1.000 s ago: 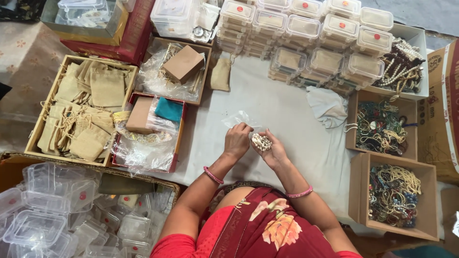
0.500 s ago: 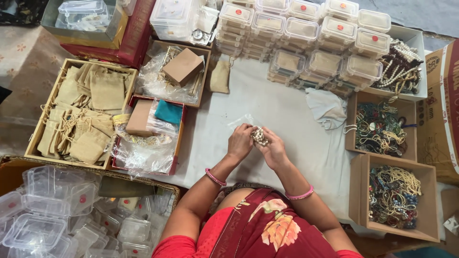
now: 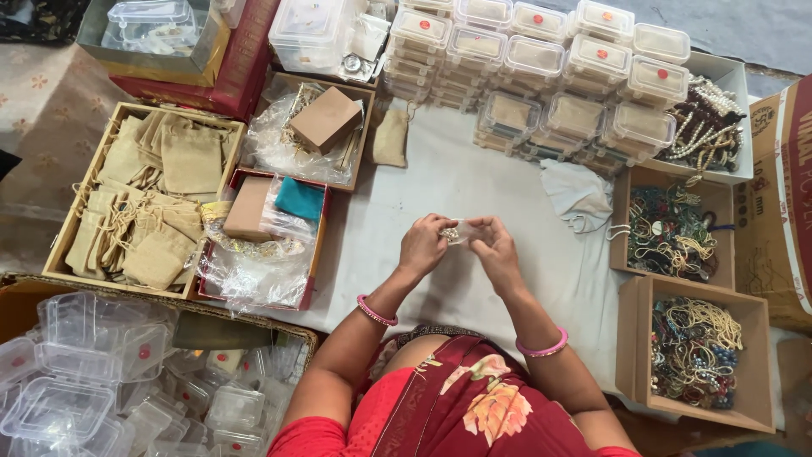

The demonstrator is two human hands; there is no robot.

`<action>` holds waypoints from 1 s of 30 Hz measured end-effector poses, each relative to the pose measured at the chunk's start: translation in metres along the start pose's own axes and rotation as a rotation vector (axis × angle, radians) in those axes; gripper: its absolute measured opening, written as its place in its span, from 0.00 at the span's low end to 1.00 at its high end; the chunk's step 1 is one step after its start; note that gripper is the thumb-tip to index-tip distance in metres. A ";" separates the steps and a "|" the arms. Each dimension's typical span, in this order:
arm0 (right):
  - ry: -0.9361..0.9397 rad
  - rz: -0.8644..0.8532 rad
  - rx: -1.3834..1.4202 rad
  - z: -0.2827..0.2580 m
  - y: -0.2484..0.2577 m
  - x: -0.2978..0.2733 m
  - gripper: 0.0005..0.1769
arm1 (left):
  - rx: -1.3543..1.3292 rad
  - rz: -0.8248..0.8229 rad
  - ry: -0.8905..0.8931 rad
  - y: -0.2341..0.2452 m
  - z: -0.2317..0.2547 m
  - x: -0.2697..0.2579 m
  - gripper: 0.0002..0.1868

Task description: The person cleans a pearl necklace with a white cloth on a white surface. They then place the necklace into a small plastic bag, put the bag into a beige pouch, and finally place the pouch into a clear plastic container.

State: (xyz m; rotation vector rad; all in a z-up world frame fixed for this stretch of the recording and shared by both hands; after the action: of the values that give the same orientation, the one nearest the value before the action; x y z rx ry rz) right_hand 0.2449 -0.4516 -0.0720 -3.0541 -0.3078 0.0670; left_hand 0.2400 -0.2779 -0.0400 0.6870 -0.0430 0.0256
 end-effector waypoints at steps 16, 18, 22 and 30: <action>0.157 -0.057 -0.756 -0.083 -0.021 -0.019 0.22 | 0.151 -0.077 -0.373 0.003 0.003 0.007 0.10; 0.282 -0.076 -0.563 -0.085 -0.020 -0.023 0.23 | 0.233 0.094 -0.352 -0.011 -0.031 0.006 0.11; 0.268 -0.006 -0.698 -0.036 0.010 -0.019 0.19 | 0.143 0.144 -0.096 -0.006 -0.076 0.002 0.13; 0.311 0.027 -1.405 0.014 -0.019 -0.028 0.50 | -0.103 -0.134 0.266 -0.052 -0.147 -0.008 0.32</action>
State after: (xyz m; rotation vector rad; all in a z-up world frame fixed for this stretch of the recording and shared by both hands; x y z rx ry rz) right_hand 0.2126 -0.4377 -0.0837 -4.2811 -0.3986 -1.0462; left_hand 0.2383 -0.2248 -0.1873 0.5779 0.2551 -0.0141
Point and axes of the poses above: each hand's wrist, its own x-axis towards the middle knuckle, its own y-axis out of the back of the hand, z = x × y, the point moved 6 cm from there along x, towards the middle knuckle, and after that the axes turned 3 degrees about y, right-handed, at the moved point
